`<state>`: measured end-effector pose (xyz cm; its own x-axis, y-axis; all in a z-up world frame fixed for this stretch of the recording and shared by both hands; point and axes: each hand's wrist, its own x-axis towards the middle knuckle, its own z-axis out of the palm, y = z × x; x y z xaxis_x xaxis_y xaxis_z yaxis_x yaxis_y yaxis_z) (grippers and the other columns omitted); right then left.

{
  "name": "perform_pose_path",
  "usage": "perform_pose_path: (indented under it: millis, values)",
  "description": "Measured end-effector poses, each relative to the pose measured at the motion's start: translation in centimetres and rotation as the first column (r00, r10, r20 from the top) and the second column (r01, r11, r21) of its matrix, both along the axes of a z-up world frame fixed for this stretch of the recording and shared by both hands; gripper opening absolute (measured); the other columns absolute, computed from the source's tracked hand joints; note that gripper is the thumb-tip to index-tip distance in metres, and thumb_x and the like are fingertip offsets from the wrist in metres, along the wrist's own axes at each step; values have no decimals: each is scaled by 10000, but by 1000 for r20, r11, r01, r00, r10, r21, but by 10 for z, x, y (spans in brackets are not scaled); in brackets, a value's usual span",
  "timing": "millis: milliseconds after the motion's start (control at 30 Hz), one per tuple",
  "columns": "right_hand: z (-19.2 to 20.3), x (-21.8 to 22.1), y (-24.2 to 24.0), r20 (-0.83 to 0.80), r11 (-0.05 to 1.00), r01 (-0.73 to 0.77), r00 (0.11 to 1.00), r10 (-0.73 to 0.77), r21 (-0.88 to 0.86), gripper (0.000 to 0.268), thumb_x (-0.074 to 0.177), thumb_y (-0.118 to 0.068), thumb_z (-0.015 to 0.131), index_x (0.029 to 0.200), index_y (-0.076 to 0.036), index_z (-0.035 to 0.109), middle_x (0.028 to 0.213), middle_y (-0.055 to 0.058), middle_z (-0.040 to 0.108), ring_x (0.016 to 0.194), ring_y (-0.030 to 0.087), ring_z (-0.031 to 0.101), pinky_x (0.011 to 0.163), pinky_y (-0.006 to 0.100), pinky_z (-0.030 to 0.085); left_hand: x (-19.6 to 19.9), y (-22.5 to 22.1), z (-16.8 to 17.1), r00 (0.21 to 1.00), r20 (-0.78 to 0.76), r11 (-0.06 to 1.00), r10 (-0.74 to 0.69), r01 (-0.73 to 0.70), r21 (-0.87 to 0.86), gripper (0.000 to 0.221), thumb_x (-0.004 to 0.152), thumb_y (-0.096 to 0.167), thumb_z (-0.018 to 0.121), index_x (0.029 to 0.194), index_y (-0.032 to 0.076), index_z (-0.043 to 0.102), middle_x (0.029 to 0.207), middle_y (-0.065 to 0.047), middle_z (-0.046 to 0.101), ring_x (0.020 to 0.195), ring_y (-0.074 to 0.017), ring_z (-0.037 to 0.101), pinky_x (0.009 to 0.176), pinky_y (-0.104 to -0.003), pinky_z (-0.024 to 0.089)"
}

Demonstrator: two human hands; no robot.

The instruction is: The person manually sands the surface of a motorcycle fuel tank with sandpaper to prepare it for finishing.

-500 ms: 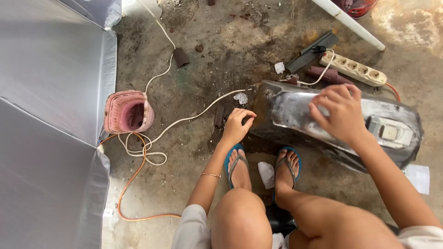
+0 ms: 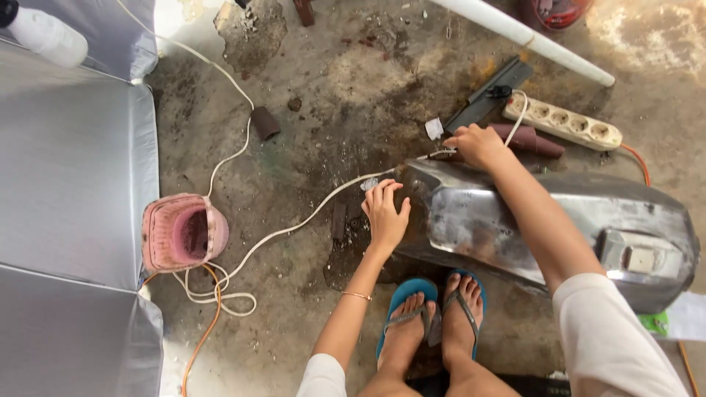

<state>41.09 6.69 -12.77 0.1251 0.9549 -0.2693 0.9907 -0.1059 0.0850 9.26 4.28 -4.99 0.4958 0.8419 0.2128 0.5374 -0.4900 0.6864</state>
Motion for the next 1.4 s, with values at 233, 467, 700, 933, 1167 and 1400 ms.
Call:
perform_pose_path:
  millis: [233, 467, 700, 933, 1167, 1400]
  values:
    - [-46, 23, 25, 313, 990, -115, 946, 86, 78, 260, 758, -461, 791, 983, -332, 782, 1085, -115, 730, 1070, 182, 643, 794, 490, 577, 22, 6, -25, 985, 124, 983, 118, -99, -156, 403, 1017, 216, 574, 1371, 109, 414, 1341, -91, 415, 1259, -295, 337, 1039, -514, 225]
    - [114, -30, -62, -18, 954, -57, 998, 65, 295, 218, 828, -343, 649, 931, -156, 694, 930, 28, 729, 1046, 238, 687, 902, 441, 521, 9, 22, -65, 968, 50, 959, 246, -236, -155, 414, 1020, 316, 575, 1359, 133, 423, 1310, -107, 484, 1240, -304, 402, 1032, -519, 273]
    - [89, -88, -236, 15, 908, -22, 1000, 17, 418, 346, 873, -424, 614, 1087, -156, 663, 999, 23, 681, 1079, 218, 638, 906, 398, 490, 5, 41, -89, 969, -66, 937, 239, -248, -246, 402, 1035, 425, 479, 1290, 116, 513, 1211, -163, 573, 1167, -366, 505, 968, -547, 356]
    - [127, -130, -239, 47, 858, -15, 999, -11, 513, 461, 911, -494, 583, 1220, -156, 636, 1057, 19, 640, 1108, 200, 597, 908, 361, 463, 3, 43, -105, 959, -156, 904, 238, -277, -326, 495, 1048, 519, 397, 1232, 101, 590, 1127, -211, 649, 1104, -420, 593, 914, -572, 426]
    - [154, -153, -205, 66, 769, 10, 996, -68, 639, 567, 924, -583, 577, 1272, -137, 614, 1229, 77, 581, 1266, 253, 527, 1012, 388, 413, 8, 35, -102, 943, -243, 853, 226, -312, -418, 654, 1051, 616, 318, 1098, 87, 699, 994, -261, 729, 1024, -490, 679, 838, -608, 504]
    - [145, -153, -196, -3, 738, 84, 994, -111, 670, 547, 895, -590, 611, 1155, -108, 607, 1566, 165, 539, 1485, 330, 465, 1192, 543, 315, 14, 33, -87, 927, -248, 835, 283, -365, -411, 677, 1054, 603, 311, 992, 69, 722, 940, -251, 736, 998, -482, 686, 833, -602, 519]
